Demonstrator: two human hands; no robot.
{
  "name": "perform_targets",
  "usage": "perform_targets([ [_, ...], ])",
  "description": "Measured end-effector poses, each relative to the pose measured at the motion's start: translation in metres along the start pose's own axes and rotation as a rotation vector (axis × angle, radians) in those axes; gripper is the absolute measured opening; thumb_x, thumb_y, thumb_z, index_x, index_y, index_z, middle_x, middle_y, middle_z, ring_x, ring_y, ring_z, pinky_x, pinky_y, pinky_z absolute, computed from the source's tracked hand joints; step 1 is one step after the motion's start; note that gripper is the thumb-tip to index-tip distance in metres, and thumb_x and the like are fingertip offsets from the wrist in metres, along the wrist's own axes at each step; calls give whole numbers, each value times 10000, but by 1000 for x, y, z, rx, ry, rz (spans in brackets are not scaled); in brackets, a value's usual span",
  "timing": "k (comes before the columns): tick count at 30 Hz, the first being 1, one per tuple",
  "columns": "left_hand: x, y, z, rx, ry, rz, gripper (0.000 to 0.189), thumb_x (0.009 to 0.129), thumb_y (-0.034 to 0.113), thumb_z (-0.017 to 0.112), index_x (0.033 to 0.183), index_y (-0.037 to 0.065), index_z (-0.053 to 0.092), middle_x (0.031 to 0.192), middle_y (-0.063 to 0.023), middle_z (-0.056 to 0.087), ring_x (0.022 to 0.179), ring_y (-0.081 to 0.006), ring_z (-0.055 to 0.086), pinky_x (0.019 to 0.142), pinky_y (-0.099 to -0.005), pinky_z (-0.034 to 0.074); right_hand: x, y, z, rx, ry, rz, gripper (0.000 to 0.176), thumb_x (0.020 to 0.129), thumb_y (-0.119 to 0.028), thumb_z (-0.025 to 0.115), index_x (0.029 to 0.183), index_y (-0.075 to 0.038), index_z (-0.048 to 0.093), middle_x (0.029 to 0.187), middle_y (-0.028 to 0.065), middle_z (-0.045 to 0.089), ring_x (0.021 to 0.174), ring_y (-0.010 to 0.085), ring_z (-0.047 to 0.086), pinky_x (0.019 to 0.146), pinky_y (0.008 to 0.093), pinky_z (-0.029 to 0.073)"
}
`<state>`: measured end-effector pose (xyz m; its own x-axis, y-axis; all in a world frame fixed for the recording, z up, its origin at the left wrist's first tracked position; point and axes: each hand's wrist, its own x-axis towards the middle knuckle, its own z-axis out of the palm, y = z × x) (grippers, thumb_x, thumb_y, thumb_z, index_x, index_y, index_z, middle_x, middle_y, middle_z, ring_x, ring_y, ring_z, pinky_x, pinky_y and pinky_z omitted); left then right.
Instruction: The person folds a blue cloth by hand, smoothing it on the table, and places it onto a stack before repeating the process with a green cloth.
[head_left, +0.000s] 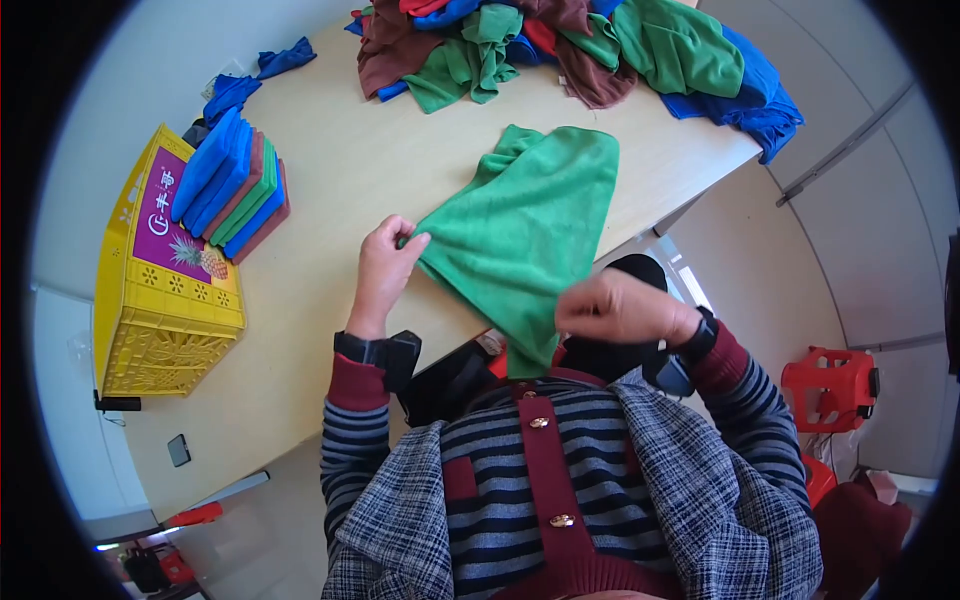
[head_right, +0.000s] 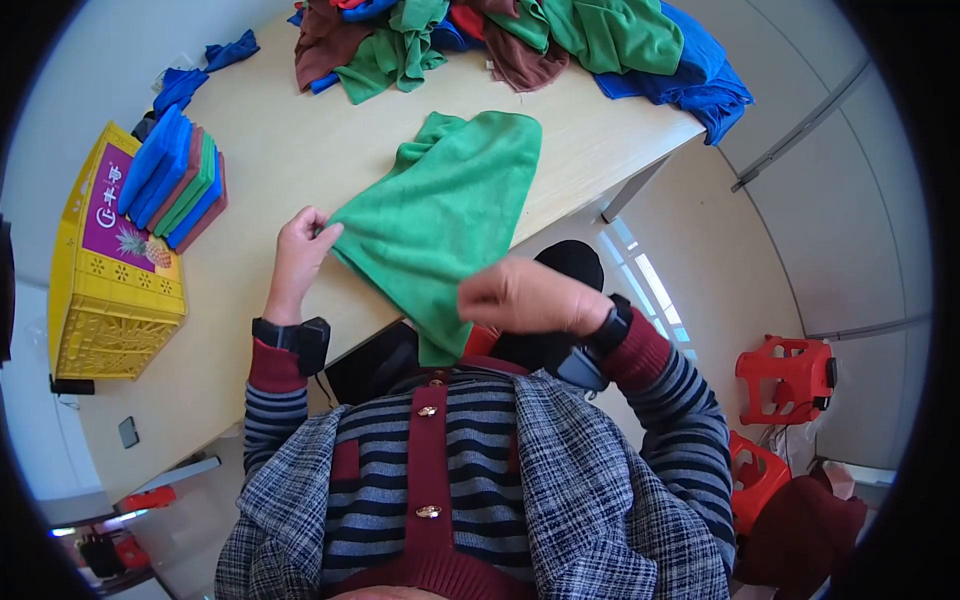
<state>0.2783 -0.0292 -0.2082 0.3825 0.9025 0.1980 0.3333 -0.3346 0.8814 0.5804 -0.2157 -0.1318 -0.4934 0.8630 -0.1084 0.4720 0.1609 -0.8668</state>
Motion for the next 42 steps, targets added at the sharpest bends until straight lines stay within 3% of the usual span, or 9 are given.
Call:
perform_targets([
  [2,-20,5,-9,36,10,-30,182,875,64,758,857,-1,589,746,-12,567,671,-92,488,628,-287,445,21,10,-26,-83,293,-43,126,943,-119,670,977,0,693,827,148,688,779,244,696,722,336,538],
  [6,-54,11,-9,53,17,-45,191,871,38,752,864,-6,567,782,-29,555,682,-107,493,637,-294,449,86,71,-100,-593,742,-78,188,914,-130,625,1038,-14,705,912,131,723,871,337,707,791,407,556],
  [11,-72,13,0,121,41,14,201,875,15,742,863,23,542,807,8,501,705,-74,475,643,-247,428,163,129,-140,-887,577,-78,309,874,-77,592,1168,-91,687,1233,134,674,1117,351,650,970,446,520],
  [15,-75,16,1,135,56,44,203,865,6,739,868,3,536,807,-21,504,708,-94,487,647,-263,437,193,138,-141,-958,353,-52,313,862,-62,586,1161,-95,674,1260,125,648,1162,348,630,995,433,511],
  [23,-75,9,-2,126,65,21,205,855,0,738,860,-3,534,808,-46,504,696,-121,485,640,-285,435,189,115,-135,-1036,203,15,228,841,-45,578,1053,-94,646,1146,139,656,1072,359,650,922,450,521],
  [28,-78,13,-3,115,72,8,206,851,-8,736,860,-4,530,808,-51,500,689,-130,478,637,-289,431,194,106,-141,-882,306,-6,181,826,-53,589,1002,-81,625,1052,146,675,996,378,661,856,465,528],
  [31,-79,14,-4,115,46,-31,194,842,19,741,885,2,553,837,-115,550,713,-241,548,655,-348,466,210,99,-138,-804,355,-143,146,811,-55,603,956,-70,604,962,145,681,940,397,663,822,478,531],
  [40,-83,14,-5,116,51,-48,196,840,19,737,876,-1,545,829,-118,540,714,-252,550,652,-353,461,260,112,-113,-752,221,-194,281,828,-42,599,1098,-90,665,1073,157,715,1023,380,681,864,468,536],
  [42,-83,14,-6,111,53,-53,200,839,19,738,871,-4,541,826,-120,537,714,-254,548,652,-353,460,264,106,-117,-797,128,-102,322,837,-49,597,1147,-96,668,1104,163,716,1047,379,681,880,467,535],
])
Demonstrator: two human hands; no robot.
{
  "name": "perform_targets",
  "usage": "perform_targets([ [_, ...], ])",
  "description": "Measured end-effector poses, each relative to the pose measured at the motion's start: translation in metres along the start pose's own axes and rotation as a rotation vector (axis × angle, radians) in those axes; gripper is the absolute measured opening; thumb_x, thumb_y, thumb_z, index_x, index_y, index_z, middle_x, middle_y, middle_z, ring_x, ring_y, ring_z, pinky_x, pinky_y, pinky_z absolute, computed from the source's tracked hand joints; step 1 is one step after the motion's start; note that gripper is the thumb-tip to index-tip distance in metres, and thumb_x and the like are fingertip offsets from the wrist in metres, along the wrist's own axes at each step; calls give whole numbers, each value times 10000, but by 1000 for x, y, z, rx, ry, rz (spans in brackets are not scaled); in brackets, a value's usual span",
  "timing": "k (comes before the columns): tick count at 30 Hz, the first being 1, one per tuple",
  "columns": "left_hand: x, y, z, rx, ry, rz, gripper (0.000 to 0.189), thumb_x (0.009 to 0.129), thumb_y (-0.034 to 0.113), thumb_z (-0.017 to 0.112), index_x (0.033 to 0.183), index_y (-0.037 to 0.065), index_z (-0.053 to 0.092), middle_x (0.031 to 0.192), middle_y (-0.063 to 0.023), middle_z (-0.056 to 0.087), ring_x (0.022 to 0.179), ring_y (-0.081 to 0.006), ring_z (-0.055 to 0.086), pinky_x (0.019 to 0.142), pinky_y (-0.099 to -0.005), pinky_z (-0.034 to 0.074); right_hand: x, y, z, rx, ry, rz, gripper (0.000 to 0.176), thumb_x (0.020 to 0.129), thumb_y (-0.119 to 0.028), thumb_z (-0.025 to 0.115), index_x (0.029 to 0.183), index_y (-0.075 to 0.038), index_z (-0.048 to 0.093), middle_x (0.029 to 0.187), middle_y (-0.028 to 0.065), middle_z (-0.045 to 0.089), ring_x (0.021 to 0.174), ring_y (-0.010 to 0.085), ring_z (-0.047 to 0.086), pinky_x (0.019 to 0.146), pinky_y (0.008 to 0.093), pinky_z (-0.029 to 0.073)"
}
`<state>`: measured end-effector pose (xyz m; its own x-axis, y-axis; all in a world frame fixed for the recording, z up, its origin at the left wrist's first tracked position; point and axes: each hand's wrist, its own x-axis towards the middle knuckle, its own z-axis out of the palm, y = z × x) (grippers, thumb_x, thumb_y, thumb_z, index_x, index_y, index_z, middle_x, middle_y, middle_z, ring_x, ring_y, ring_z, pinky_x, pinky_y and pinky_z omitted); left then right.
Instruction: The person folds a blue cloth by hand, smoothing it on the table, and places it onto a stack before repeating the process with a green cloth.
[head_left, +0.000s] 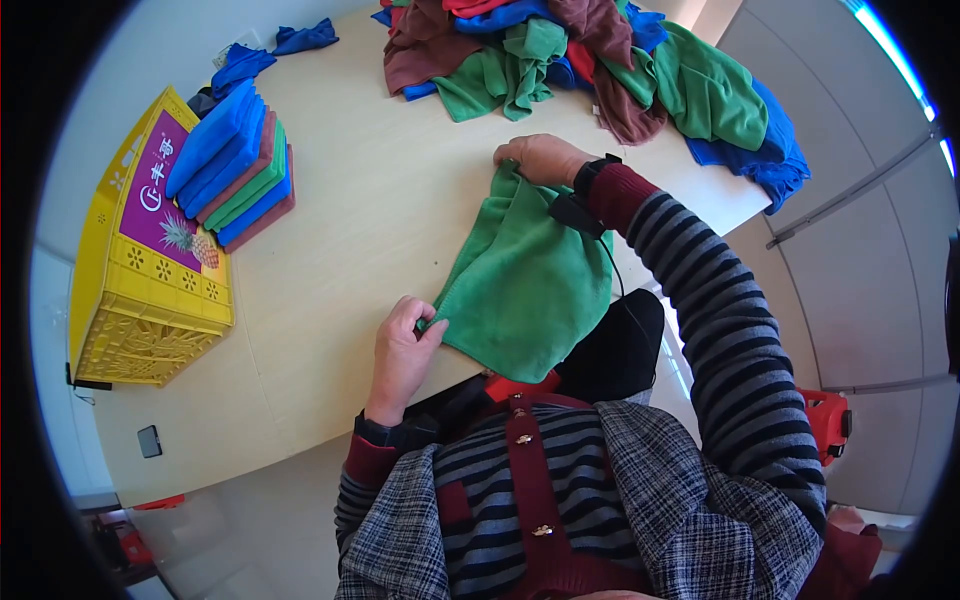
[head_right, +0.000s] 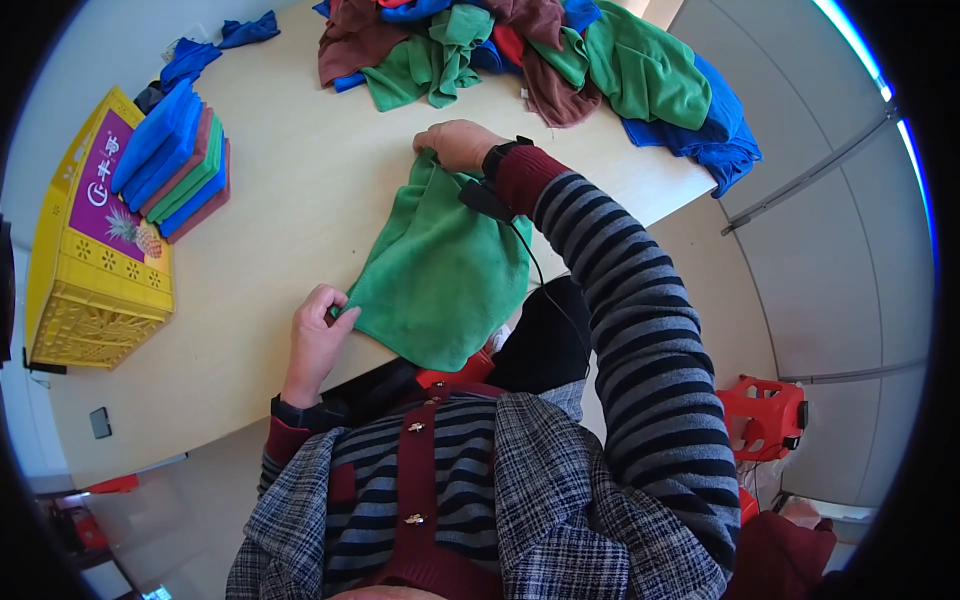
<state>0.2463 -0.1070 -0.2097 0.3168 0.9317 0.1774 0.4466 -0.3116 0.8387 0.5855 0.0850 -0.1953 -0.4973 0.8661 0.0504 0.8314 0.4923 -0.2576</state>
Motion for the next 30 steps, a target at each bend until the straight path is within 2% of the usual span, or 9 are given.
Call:
perform_targets([
  [6,1,-2,0,1,5,38,200,838,19,737,871,-7,542,823,-123,534,710,-252,541,654,-350,458,4,1,-6,-114,-128,93,314,840,-67,600,1146,-98,666,1085,178,713,1039,386,681,880,480,528],
  [10,-1,1,-7,-15,10,-4,194,845,7,739,870,0,547,815,-89,532,711,-191,531,657,-318,454,-6,7,-7,-96,-48,59,263,844,-89,599,1099,-89,662,1042,185,707,1016,391,681,867,495,520],
  [13,0,2,-25,-143,34,-60,199,855,-16,737,866,10,540,823,-37,527,729,-120,508,664,-280,447,-24,14,-25,-32,113,-27,199,850,-92,599,1041,-74,651,988,184,700,967,395,674,833,479,522],
  [14,2,5,-35,-140,36,-56,199,855,-16,737,866,10,540,823,-37,527,729,-120,508,664,-280,447,-31,18,-35,-34,118,-29,199,850,-92,599,1041,-74,651,988,184,700,967,395,674,833,479,522],
  [16,7,18,-60,-146,63,31,213,862,-40,732,867,24,529,868,-1,514,768,-78,488,685,-250,439,-45,20,-67,97,273,-71,105,877,-78,659,974,-62,620,891,97,676,835,234,666,756,362,528],
  [17,10,25,-72,-141,65,39,213,862,-40,732,867,24,529,868,-1,514,768,-78,488,685,-250,439,-54,17,-84,95,281,-73,105,877,-78,659,974,-62,620,891,97,676,835,234,666,756,362,528],
  [19,15,41,-94,-149,67,111,203,878,-56,714,894,31,531,933,6,516,802,-69,491,711,-233,432,-77,-4,-124,342,245,99,84,919,-34,672,979,-60,618,855,22,631,829,85,613,739,256,514],
  [23,29,63,-127,-197,101,198,188,899,-61,702,922,44,548,985,12,518,837,-56,493,745,-212,428,-112,-26,-174,513,244,21,34,989,-47,650,1011,-48,624,890,-26,618,864,30,590,769,206,508],
  [30,41,101,-169,-199,179,182,155,930,-39,689,933,58,568,1009,21,529,855,-35,502,764,-194,430,-157,-62,-215,743,291,-13,55,1025,-57,630,1074,-31,630,918,-45,623,883,38,599,812,190,509],
])
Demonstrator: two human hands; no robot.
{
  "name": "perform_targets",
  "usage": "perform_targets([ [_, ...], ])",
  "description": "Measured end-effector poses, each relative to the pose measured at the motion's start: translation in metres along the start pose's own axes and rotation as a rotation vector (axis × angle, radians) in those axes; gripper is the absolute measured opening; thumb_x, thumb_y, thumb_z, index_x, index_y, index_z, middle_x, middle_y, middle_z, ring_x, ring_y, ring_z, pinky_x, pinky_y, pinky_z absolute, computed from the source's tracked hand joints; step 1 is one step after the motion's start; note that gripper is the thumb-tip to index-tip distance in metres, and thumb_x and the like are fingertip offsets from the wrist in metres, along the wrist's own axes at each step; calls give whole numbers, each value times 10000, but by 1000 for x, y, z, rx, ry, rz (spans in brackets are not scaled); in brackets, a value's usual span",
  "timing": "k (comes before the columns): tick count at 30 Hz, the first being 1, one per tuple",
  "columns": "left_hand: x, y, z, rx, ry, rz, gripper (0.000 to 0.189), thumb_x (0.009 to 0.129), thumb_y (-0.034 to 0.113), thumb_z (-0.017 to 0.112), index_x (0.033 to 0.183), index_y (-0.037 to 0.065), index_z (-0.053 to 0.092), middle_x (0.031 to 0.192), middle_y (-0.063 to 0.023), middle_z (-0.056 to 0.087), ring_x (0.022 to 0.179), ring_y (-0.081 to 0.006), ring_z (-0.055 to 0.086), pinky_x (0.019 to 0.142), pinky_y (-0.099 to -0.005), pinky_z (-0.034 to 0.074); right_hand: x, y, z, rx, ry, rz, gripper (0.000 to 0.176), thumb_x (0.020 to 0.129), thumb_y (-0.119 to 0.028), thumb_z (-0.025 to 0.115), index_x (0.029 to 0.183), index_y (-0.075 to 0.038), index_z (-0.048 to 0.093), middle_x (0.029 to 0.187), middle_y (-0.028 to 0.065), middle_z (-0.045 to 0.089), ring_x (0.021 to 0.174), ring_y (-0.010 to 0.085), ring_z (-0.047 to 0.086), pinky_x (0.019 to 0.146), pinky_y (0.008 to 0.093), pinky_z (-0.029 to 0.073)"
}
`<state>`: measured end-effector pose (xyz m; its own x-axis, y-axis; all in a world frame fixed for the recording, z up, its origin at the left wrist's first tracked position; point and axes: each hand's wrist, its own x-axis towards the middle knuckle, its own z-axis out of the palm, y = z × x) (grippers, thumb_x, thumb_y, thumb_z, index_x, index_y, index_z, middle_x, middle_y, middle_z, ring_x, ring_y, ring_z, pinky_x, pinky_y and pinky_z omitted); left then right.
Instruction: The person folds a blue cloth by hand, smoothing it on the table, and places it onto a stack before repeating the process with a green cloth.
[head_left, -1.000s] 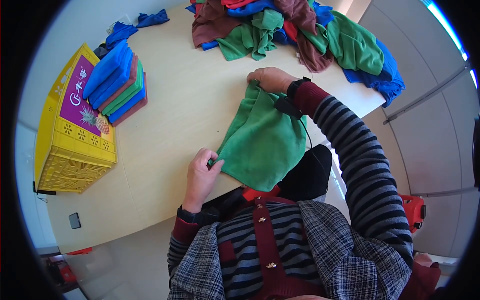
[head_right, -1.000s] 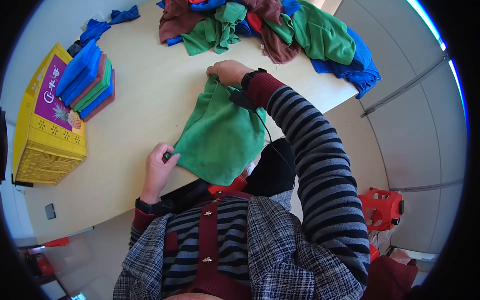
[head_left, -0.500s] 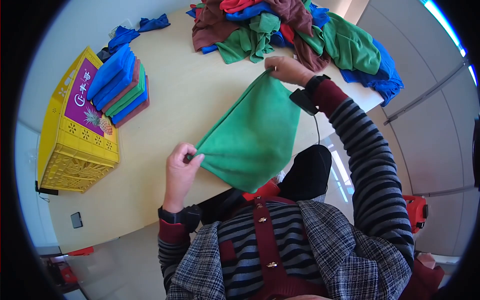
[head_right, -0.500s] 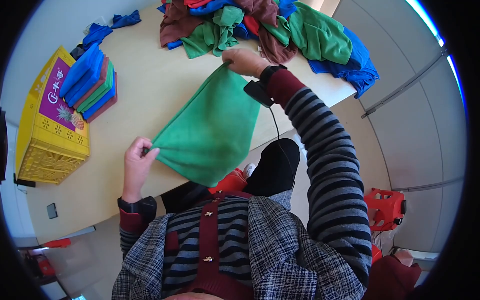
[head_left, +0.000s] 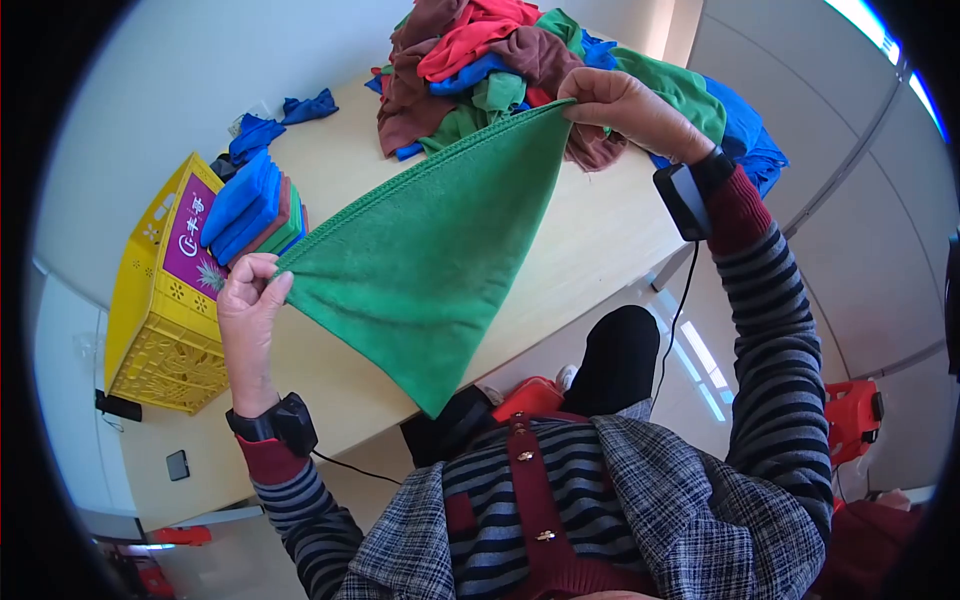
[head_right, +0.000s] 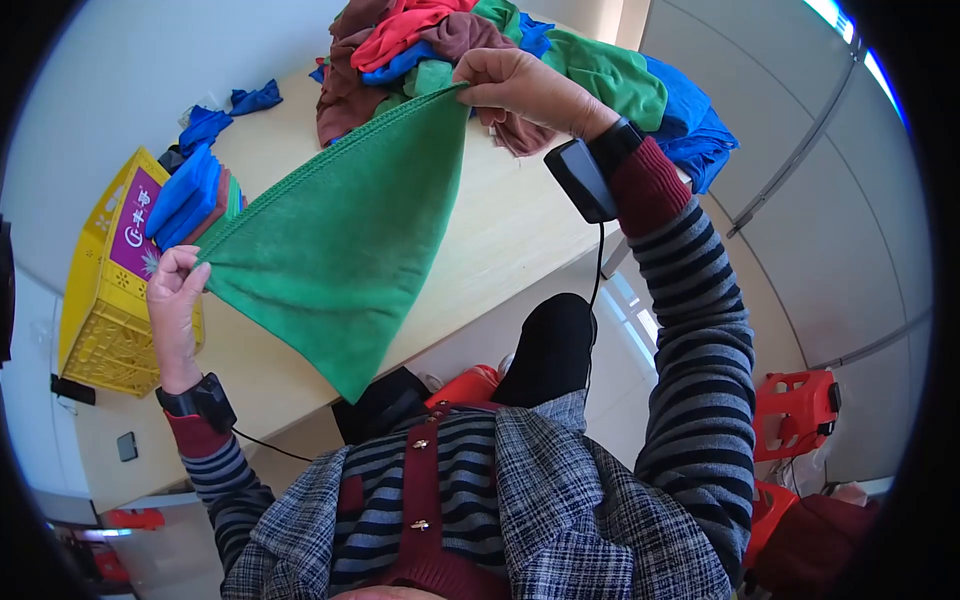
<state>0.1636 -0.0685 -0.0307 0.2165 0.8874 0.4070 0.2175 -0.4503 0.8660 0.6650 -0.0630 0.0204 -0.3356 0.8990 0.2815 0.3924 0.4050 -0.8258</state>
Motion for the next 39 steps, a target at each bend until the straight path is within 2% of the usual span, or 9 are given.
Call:
perform_targets([
  [5,10,28,-9,2,39,18,124,958,-27,662,964,59,574,1007,23,546,864,-28,521,779,-184,442,-12,-19,1,74,88,-69,91,1030,-71,627,1114,-39,642,927,-43,624,849,40,594,784,187,506],
  [10,17,47,-18,53,23,51,113,974,-13,648,1002,67,572,992,20,566,860,-30,538,772,-199,475,-19,-38,-5,157,72,-177,112,1031,-97,633,1129,-47,652,930,-38,624,795,43,580,746,194,500],
  [14,17,50,-16,12,-5,185,110,985,7,646,1042,61,569,998,12,596,871,-32,566,780,-208,494,-20,-45,-6,72,168,-146,127,1023,-111,647,1135,-54,663,910,-34,619,754,50,568,715,203,491],
  [17,15,62,-5,-12,65,109,89,999,33,646,1070,40,593,996,10,630,888,-43,590,804,-215,496,-23,-47,-4,116,206,-141,139,1026,-133,646,1139,-55,669,880,-35,611,759,55,575,709,207,488],
  [22,16,54,-16,26,10,-45,95,1014,68,643,1097,27,621,982,17,653,900,-48,604,838,-204,476,-24,-46,-6,93,200,-129,147,1037,-153,631,1137,-53,669,869,-33,609,755,56,571,704,204,476],
  [26,20,43,-12,-1,-74,6,97,1024,108,643,1086,35,648,946,33,644,880,-36,589,811,-200,467,-21,-38,3,31,105,-89,162,1054,-175,608,1135,-50,670,856,-33,601,742,51,561,703,196,459],
  [29,26,35,-19,8,79,77,92,1019,129,655,1064,48,655,917,51,617,839,-15,553,770,-184,447,-21,-32,4,10,131,-75,159,1058,-176,599,1118,-46,669,833,-36,584,724,46,550,700,191,445],
  [38,49,19,-21,157,93,2,110,1003,143,673,1046,42,662,865,73,572,749,-11,489,659,-189,391,-1,-18,4,10,185,-23,146,1062,-181,592,1069,-50,657,797,-41,573,715,36,555,682,182,440],
  [39,59,13,-20,254,81,-1,115,1001,148,676,1043,41,667,860,74,569,744,-12,484,650,-192,386,9,-5,5,-23,175,-8,140,1062,-176,590,1067,-52,655,796,-39,575,717,36,560,680,179,444],
])
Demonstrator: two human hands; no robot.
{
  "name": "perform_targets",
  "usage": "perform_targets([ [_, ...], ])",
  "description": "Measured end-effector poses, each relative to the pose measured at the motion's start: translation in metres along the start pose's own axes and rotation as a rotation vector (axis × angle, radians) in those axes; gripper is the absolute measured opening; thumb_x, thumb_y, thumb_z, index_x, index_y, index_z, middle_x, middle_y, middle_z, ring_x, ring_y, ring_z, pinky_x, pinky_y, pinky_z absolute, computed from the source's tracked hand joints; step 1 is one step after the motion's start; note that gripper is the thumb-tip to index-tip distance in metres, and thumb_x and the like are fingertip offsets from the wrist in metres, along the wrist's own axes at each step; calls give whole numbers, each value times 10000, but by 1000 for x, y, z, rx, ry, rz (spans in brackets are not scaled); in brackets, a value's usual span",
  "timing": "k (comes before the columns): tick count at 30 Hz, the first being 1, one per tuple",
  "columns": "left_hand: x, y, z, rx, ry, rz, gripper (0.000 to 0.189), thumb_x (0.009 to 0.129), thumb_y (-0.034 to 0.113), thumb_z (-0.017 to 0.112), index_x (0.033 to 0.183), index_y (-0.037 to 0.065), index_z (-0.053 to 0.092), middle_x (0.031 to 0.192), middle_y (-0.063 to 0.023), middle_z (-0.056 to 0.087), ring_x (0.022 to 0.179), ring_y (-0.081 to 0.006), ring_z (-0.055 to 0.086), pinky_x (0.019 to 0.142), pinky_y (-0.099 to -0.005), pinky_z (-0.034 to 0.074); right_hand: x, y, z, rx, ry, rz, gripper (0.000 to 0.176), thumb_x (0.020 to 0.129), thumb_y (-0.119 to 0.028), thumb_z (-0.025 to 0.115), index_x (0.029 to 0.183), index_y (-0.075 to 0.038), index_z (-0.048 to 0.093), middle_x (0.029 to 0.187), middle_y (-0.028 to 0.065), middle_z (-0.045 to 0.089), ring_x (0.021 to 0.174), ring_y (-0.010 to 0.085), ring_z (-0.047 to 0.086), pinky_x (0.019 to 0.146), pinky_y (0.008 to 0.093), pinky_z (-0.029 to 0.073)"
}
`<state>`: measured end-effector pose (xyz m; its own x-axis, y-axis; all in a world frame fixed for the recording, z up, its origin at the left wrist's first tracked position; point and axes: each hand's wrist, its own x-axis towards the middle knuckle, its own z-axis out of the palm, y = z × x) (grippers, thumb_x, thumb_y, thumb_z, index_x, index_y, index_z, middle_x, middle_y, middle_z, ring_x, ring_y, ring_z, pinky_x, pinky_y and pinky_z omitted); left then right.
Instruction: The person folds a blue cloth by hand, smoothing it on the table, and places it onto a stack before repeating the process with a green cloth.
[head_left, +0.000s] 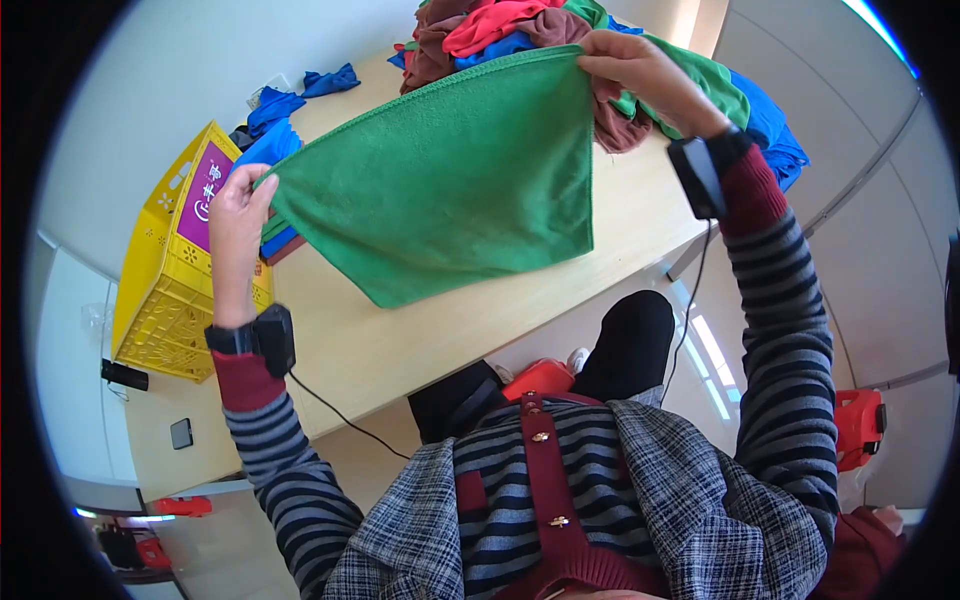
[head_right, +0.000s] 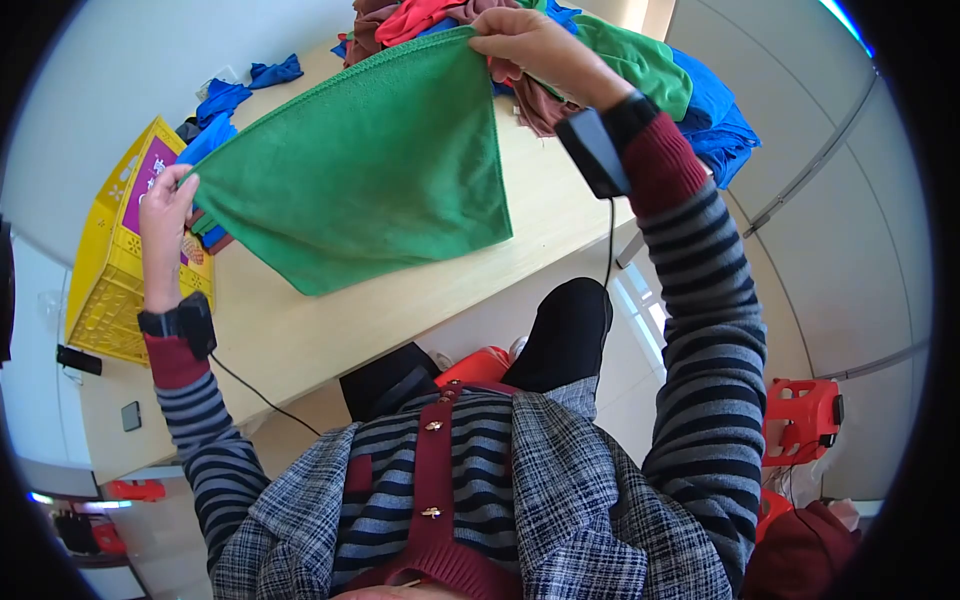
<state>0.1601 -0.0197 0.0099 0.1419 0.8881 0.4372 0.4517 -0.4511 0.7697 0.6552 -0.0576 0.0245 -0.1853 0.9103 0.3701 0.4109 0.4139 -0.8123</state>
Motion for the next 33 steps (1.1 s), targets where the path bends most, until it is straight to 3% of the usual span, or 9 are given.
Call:
perform_targets([
  [2,21,-13,5,195,-20,6,126,997,157,681,1039,39,677,848,76,561,732,-14,476,632,-198,378,25,28,7,-69,-23,19,127,1063,-167,587,1065,-56,649,792,-35,578,721,37,570,674,173,452],
  [6,58,-32,7,227,108,101,124,992,151,684,1043,38,686,833,63,561,735,-17,471,643,-202,393,76,69,8,10,15,-84,127,1066,-163,582,1069,-48,636,838,-27,597,767,46,600,695,182,489],
  [10,61,-27,-7,77,247,264,112,994,121,665,1067,39,687,838,41,573,744,-46,489,667,-222,422,55,-12,21,55,123,-120,215,1030,-178,597,1164,-17,644,1033,55,680,950,163,648,884,307,541],
  [15,-36,-34,20,317,252,513,101,925,-15,678,1021,8,655,926,-31,616,776,-131,564,724,-250,463,11,41,41,-99,75,-328,129,1067,-149,575,1091,-33,625,902,-17,612,825,67,621,759,214,520],
  [17,-83,-58,45,285,56,372,115,889,-47,690,979,7,641,983,-57,614,795,-157,587,723,-258,480,-19,91,66,78,61,-160,137,1012,-110,605,1087,-3,644,859,17,653,816,118,660,745,260,538],
  [19,-127,-85,69,263,-66,171,101,891,-31,696,969,12,648,1011,-68,611,787,-181,600,707,-277,497,-51,136,81,-16,-55,23,109,1028,-57,582,1117,-17,628,950,7,627,873,101,634,821,240,520],
  [22,-170,-98,90,239,-153,93,121,872,-31,705,970,19,654,1000,-89,628,795,-218,634,698,-304,517,-93,163,97,-175,-123,95,100,1002,-43,599,1088,-9,638,946,29,636,873,113,637,811,264,525],
  [25,-193,-104,96,243,-227,74,123,868,-56,690,973,-2,654,1002,-69,622,780,-152,583,679,-266,478,-118,159,105,-223,-101,77,101,986,-33,600,1075,-8,641,946,62,641,867,154,651,810,295,532],
  [33,-210,-98,97,286,-266,87,141,851,-63,706,969,3,666,982,-93,634,820,-198,638,710,-294,511,-146,149,109,-403,-70,-56,110,948,-26,611,1054,-24,641,965,136,652,885,316,668,822,365,549],
])
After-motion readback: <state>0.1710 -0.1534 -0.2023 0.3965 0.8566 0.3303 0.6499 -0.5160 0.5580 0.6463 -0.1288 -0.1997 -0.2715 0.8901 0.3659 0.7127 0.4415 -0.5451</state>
